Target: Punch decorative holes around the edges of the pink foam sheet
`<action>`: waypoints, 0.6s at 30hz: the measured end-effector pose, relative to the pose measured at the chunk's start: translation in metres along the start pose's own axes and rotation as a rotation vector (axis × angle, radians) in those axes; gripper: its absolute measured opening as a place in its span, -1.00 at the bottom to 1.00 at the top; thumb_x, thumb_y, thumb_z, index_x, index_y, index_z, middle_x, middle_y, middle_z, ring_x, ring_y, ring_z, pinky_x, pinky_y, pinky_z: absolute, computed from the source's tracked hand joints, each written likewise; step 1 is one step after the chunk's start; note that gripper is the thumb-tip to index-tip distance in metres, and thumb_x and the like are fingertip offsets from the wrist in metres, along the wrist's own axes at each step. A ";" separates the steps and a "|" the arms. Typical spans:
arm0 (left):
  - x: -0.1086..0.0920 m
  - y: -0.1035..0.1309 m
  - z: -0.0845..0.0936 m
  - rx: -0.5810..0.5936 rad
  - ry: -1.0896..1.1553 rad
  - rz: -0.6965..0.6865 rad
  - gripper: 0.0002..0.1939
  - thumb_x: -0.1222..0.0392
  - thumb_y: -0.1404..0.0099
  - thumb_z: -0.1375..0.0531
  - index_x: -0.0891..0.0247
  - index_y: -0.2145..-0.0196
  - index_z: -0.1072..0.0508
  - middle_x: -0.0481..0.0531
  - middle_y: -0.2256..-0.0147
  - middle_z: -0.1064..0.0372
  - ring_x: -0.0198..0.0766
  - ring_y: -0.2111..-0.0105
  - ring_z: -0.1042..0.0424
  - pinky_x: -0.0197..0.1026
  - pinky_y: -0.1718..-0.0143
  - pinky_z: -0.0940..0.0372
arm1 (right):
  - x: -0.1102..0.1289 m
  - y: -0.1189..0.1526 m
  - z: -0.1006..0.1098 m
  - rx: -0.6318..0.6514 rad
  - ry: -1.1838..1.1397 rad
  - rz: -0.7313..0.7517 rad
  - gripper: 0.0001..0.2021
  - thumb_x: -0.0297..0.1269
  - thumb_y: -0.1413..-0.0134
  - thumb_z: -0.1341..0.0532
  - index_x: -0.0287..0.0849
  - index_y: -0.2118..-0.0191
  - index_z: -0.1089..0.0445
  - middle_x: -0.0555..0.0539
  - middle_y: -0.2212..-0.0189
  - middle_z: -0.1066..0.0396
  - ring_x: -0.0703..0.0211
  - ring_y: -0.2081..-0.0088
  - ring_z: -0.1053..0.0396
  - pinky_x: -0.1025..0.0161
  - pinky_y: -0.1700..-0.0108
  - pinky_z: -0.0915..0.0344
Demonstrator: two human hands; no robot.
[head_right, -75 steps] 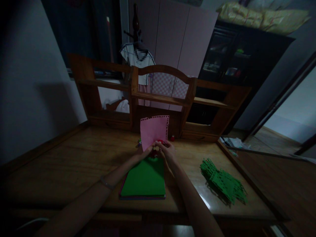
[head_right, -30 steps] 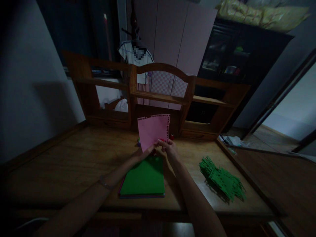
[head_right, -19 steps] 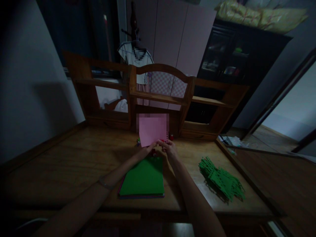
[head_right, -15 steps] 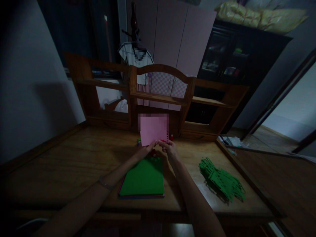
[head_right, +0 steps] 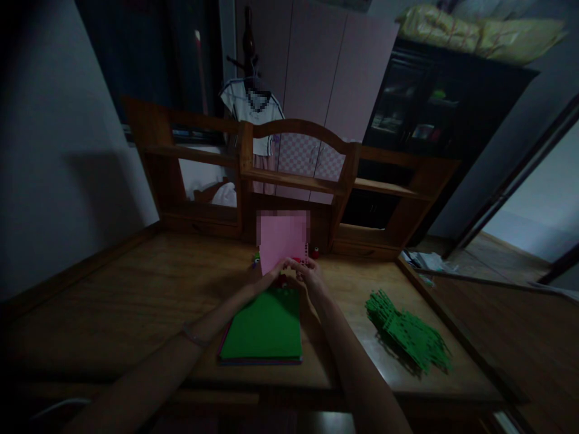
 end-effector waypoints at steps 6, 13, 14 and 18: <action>-0.011 0.003 0.007 -0.076 -0.093 -0.089 -0.52 -0.14 -0.18 -0.12 0.29 0.12 -0.43 0.15 0.14 -0.43 -0.12 0.14 -0.40 -0.16 0.06 -0.27 | 0.001 0.005 -0.009 0.079 -0.135 -0.118 -0.68 -0.16 0.25 -0.39 -0.14 0.30 -0.44 0.01 0.43 -0.40 0.35 0.54 -0.28 0.33 0.47 -0.22; -0.013 0.004 0.005 -0.099 -0.096 -0.064 -0.54 -0.17 -0.17 -0.11 0.25 0.19 -0.46 0.14 0.20 -0.45 -0.11 0.20 -0.42 -0.14 0.15 -0.31 | -0.001 0.005 -0.008 0.088 -0.200 -0.123 -0.69 -0.18 0.23 -0.39 -0.18 0.29 -0.45 0.00 0.42 -0.42 0.37 0.53 -0.28 0.35 0.45 -0.24; -0.013 0.004 0.005 -0.102 -0.087 -0.077 -0.54 -0.17 -0.16 -0.11 0.25 0.20 -0.46 0.14 0.20 -0.45 -0.10 0.20 -0.42 -0.13 0.14 -0.30 | -0.001 0.005 -0.007 0.091 -0.204 -0.127 -0.69 -0.18 0.23 -0.38 -0.18 0.29 -0.45 -0.01 0.41 -0.42 0.35 0.52 -0.29 0.34 0.44 -0.24; -0.016 0.006 0.006 -0.084 -0.046 -0.104 -0.55 -0.16 -0.17 -0.11 0.25 0.21 -0.47 0.15 0.20 -0.45 -0.08 0.19 -0.42 -0.11 0.11 -0.29 | -0.002 0.003 -0.008 0.078 -0.212 -0.141 -0.70 -0.17 0.25 -0.39 -0.17 0.32 -0.46 -0.01 0.40 -0.43 0.34 0.50 -0.31 0.33 0.43 -0.23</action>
Point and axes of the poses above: each hand's wrist, its own y-axis away from the middle knuckle, its own z-axis out of the back of the hand, x = y × z, the point moved 1 cm from there along -y, towards the middle knuckle
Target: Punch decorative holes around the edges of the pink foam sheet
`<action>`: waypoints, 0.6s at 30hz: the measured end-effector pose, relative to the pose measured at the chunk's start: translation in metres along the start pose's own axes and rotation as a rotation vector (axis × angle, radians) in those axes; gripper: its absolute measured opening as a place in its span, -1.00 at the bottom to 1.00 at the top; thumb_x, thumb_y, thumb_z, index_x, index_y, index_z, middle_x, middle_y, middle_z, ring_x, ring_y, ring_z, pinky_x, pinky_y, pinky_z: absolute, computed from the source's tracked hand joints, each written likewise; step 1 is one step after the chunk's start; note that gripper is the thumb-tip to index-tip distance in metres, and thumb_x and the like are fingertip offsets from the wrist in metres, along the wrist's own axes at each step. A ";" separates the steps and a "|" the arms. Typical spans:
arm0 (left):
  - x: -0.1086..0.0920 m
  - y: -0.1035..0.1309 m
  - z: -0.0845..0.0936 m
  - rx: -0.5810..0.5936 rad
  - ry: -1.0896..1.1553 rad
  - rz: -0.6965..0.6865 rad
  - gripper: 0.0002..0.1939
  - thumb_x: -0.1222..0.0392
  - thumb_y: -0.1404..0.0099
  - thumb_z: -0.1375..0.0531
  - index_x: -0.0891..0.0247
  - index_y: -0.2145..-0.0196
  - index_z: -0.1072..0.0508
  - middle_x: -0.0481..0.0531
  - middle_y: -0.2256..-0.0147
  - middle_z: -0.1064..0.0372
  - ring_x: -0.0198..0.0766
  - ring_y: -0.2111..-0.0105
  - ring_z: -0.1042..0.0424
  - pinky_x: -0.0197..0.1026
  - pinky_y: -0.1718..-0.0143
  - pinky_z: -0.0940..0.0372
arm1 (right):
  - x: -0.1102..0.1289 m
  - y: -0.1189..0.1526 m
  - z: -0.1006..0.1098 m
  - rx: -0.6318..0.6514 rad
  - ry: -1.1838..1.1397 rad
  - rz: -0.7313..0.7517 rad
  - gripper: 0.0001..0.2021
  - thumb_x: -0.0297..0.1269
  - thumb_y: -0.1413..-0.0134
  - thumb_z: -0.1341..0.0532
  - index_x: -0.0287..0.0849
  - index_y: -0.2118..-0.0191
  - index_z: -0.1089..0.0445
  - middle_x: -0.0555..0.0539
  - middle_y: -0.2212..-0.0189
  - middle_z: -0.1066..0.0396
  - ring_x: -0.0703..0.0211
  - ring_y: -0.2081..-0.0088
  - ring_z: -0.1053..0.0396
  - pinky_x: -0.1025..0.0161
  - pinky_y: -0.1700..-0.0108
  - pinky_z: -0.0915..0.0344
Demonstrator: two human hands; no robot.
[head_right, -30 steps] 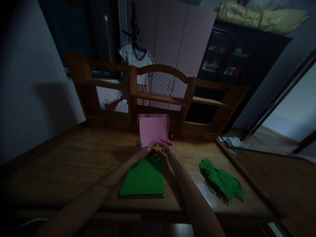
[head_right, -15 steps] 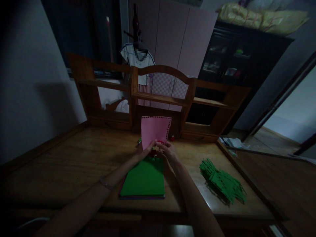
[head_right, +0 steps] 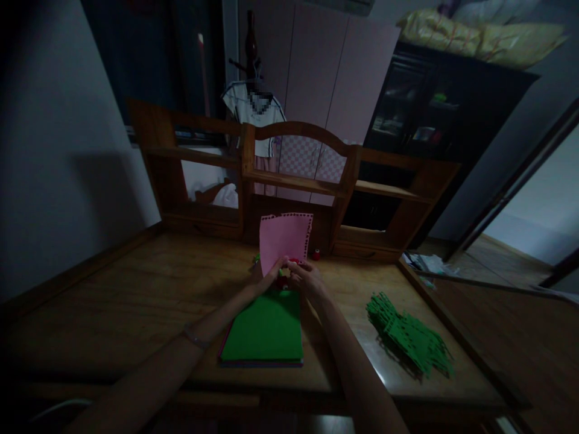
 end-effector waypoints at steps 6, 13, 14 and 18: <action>0.001 0.001 0.001 0.006 -0.008 0.030 -0.55 -0.17 -0.17 -0.11 0.26 0.22 -0.47 0.15 0.20 -0.45 -0.08 0.20 -0.42 -0.11 0.12 -0.29 | 0.001 -0.001 -0.003 -0.032 0.000 0.003 -0.71 -0.18 0.29 -0.41 -0.17 0.36 -0.46 -0.01 0.43 -0.42 0.30 0.46 -0.32 0.34 0.44 -0.21; 0.007 0.000 0.000 -0.013 -0.009 0.045 -0.52 -0.15 -0.16 -0.13 0.32 0.19 -0.45 0.16 0.21 -0.46 -0.09 0.21 -0.42 -0.14 0.15 -0.29 | 0.006 0.003 -0.010 -0.030 -0.053 0.043 -0.70 -0.23 0.33 -0.43 -0.16 0.37 -0.45 0.00 0.41 -0.42 0.34 0.45 -0.30 0.36 0.39 -0.25; 0.006 0.001 0.000 -0.009 -0.011 0.044 -0.52 -0.15 -0.16 -0.12 0.32 0.18 -0.44 0.16 0.21 -0.46 -0.09 0.21 -0.42 -0.14 0.15 -0.29 | 0.007 0.003 -0.010 -0.033 -0.054 0.045 -0.70 -0.23 0.34 -0.43 -0.16 0.38 -0.44 0.01 0.40 -0.42 0.33 0.44 -0.31 0.35 0.38 -0.25; 0.004 0.002 0.000 -0.001 -0.004 0.033 -0.55 -0.14 -0.17 -0.12 0.29 0.20 -0.45 0.14 0.22 -0.46 -0.11 0.22 -0.43 -0.15 0.16 -0.30 | 0.005 0.001 -0.009 -0.042 -0.030 0.037 -0.67 -0.19 0.35 -0.43 -0.15 0.36 -0.43 0.00 0.42 -0.42 0.30 0.46 -0.32 0.33 0.41 -0.24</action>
Point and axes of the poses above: each hand's wrist, its own y-axis away from the middle knuckle, its own z-axis out of the back of the hand, x = y × z, the point moved 1 cm from there along -y, towards the middle knuckle
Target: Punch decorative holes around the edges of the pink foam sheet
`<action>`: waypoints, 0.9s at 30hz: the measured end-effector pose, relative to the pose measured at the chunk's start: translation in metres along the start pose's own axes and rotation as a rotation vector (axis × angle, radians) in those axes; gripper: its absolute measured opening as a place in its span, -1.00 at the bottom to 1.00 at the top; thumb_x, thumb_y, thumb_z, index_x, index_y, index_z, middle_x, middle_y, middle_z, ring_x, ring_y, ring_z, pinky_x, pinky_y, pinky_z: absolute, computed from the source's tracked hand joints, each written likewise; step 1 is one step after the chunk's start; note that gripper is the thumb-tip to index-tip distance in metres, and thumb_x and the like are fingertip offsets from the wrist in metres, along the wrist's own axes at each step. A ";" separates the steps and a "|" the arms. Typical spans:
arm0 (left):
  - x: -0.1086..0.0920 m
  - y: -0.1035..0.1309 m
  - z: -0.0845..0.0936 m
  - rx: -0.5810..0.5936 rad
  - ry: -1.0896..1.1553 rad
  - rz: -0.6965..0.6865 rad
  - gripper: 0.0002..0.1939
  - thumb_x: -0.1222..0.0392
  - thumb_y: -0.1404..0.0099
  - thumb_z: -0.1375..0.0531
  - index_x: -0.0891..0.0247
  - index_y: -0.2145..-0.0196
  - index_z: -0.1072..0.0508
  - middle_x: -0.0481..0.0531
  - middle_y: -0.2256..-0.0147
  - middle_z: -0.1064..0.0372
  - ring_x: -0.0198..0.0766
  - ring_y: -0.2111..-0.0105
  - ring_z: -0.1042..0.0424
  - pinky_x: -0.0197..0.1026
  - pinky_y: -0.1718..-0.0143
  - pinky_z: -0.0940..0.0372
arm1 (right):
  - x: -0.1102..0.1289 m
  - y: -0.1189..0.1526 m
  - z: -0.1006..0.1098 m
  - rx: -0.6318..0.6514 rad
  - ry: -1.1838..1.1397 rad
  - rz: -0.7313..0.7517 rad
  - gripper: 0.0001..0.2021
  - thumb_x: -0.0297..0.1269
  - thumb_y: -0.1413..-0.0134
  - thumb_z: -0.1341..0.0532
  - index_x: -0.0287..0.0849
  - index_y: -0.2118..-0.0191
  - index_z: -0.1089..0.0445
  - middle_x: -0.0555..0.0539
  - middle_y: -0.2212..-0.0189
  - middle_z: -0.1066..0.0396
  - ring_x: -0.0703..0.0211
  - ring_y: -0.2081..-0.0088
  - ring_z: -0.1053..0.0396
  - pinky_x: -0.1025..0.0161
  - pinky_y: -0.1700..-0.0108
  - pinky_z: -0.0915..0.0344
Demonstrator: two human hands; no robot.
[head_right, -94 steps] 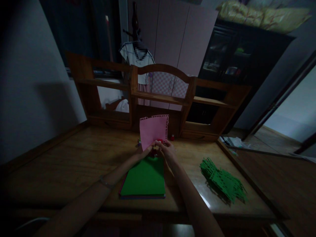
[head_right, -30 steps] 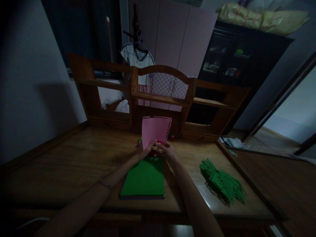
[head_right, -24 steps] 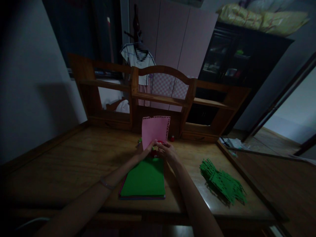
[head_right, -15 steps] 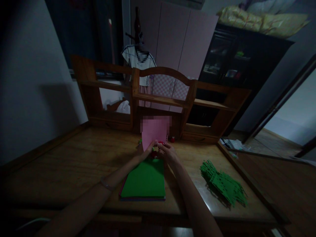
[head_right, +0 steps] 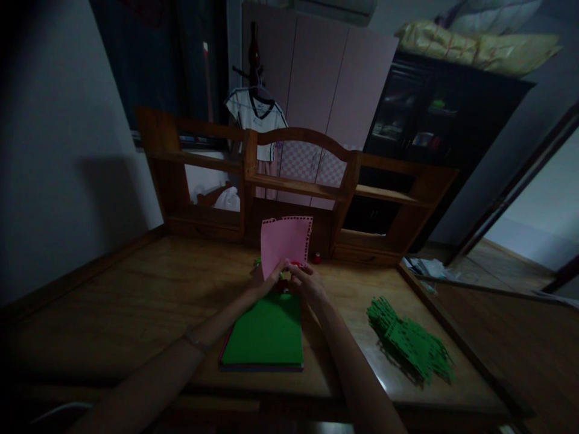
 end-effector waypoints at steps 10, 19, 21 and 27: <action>-0.004 0.000 0.000 0.037 0.018 -0.034 -0.55 -0.16 -0.21 -0.06 0.27 0.24 -0.47 0.12 0.20 -0.44 -0.13 0.19 -0.42 -0.14 0.12 -0.30 | -0.007 -0.007 0.007 -0.038 -0.013 -0.006 -0.67 -0.18 0.35 -0.43 -0.16 0.39 -0.40 0.02 0.46 -0.39 0.36 0.54 -0.26 0.35 0.47 -0.21; -0.009 0.002 0.002 0.021 -0.008 -0.032 -0.55 -0.16 -0.21 -0.07 0.25 0.17 -0.46 0.11 0.18 -0.45 -0.13 0.18 -0.42 -0.16 0.13 -0.29 | -0.005 -0.005 0.005 -0.054 0.006 0.027 -0.69 -0.18 0.33 -0.42 -0.16 0.41 -0.37 0.04 0.47 -0.38 0.38 0.55 -0.24 0.36 0.49 -0.16; -0.011 0.003 0.002 0.014 0.004 -0.020 -0.54 -0.16 -0.20 -0.08 0.26 0.17 -0.46 0.12 0.18 -0.45 -0.11 0.18 -0.42 -0.15 0.14 -0.30 | -0.006 -0.005 0.005 -0.077 0.024 0.025 -0.67 -0.16 0.35 -0.43 -0.15 0.42 -0.36 0.04 0.49 -0.38 0.35 0.54 -0.25 0.35 0.50 -0.15; -0.015 0.003 0.004 0.014 -0.013 -0.043 -0.57 -0.14 -0.22 -0.07 0.24 0.18 -0.47 0.11 0.19 -0.45 -0.10 0.16 -0.41 -0.13 0.10 -0.29 | -0.004 -0.004 0.003 -0.068 0.003 0.046 -0.66 -0.14 0.37 -0.43 -0.14 0.41 -0.37 0.02 0.46 -0.39 0.33 0.51 -0.29 0.33 0.47 -0.20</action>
Point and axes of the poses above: each hand's wrist, its own y-axis away from the middle knuckle, its own z-axis out of the back of the hand, x = y × z, the point moved 1 cm from there along -y, towards the middle knuckle
